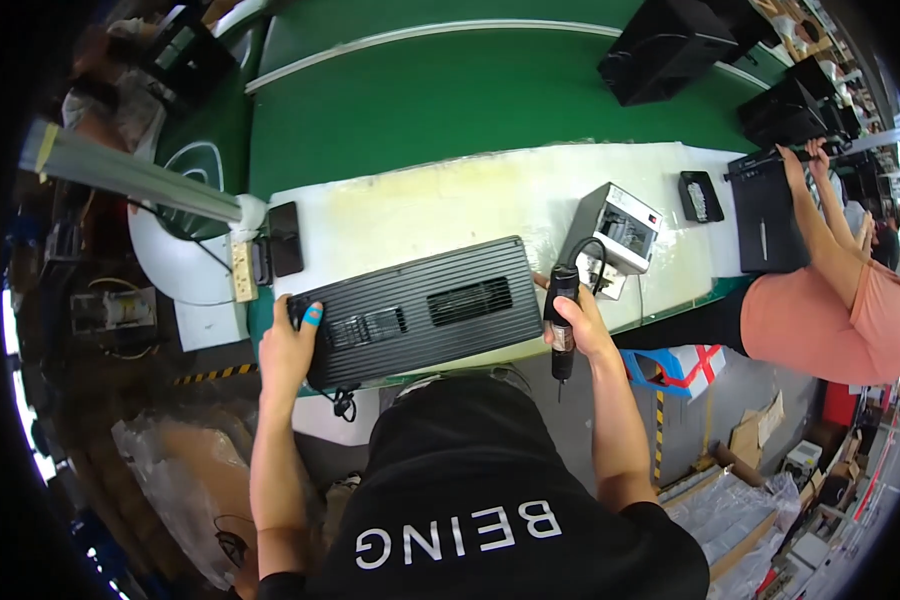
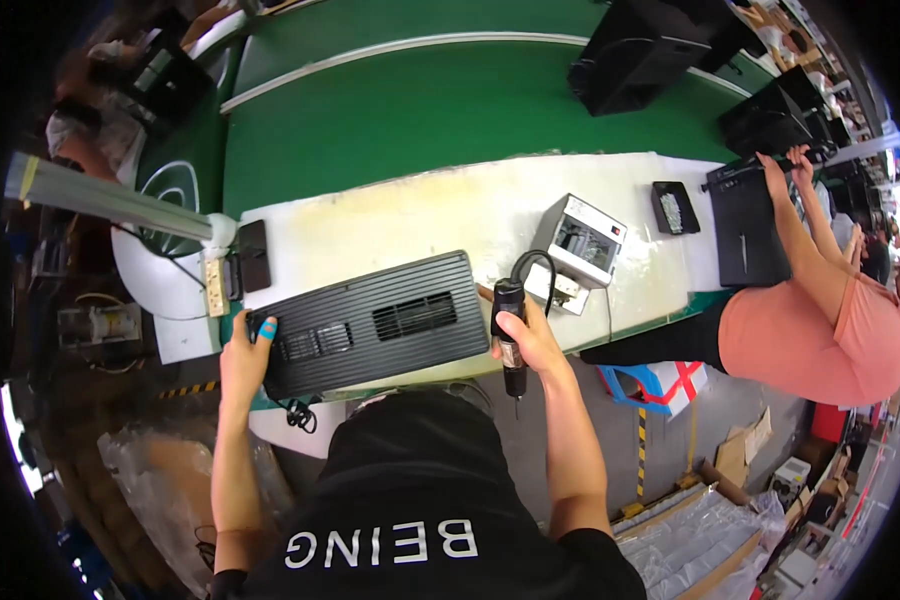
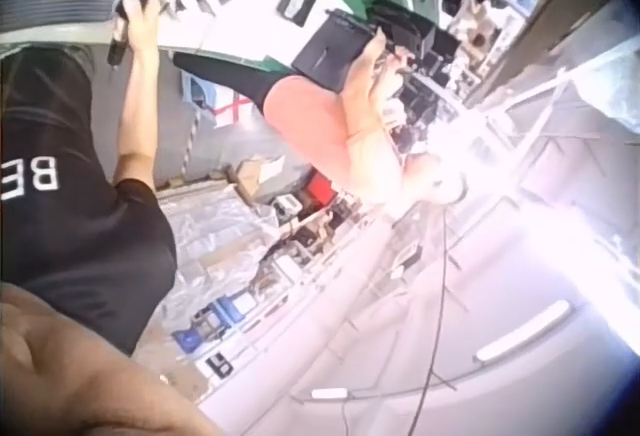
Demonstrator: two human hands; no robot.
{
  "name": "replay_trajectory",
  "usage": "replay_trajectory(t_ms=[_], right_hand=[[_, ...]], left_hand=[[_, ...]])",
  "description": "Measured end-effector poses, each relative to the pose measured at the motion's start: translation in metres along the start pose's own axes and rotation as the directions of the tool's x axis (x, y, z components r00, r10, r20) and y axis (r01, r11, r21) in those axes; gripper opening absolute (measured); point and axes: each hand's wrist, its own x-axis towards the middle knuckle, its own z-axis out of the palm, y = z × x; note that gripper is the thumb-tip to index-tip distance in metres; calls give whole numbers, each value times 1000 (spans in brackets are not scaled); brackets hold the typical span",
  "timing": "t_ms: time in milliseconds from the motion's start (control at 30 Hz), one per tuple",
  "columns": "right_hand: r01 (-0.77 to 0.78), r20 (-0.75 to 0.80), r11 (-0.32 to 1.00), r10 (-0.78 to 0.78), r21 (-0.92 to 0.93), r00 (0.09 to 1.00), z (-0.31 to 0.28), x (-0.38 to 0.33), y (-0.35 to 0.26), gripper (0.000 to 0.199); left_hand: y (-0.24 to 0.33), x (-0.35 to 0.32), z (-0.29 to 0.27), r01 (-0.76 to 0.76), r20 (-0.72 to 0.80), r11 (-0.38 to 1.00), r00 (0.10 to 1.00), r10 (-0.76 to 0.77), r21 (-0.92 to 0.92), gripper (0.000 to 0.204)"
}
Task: Assembling the top housing of an appliance using an electric screwdriver on a factory assembly line.
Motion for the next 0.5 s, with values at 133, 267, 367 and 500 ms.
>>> replay_trajectory(t_ms=[133, 267, 367, 500], right_hand=[[366, -432, 906, -424, -214, 796, -18, -29, -37, 40], [684, -532, 616, -757, -390, 379, -42, -35, -39, 51], [748, -495, 468, -842, -470, 215, -43, -15, -29, 56], [741, -421, 405, -889, -535, 182, -54, 8, -9, 60]], left_hand=[[-3, 13, -3, -399, -178, 848, 860, 478, 348, 50], [93, 12, 0, -693, -12, 721, 721, 693, 0, 43], [157, 10, 39, -780, 42, 607, 609, 792, -152, 44], [197, 15, 71, -736, 175, 642, 618, 767, -216, 45]])
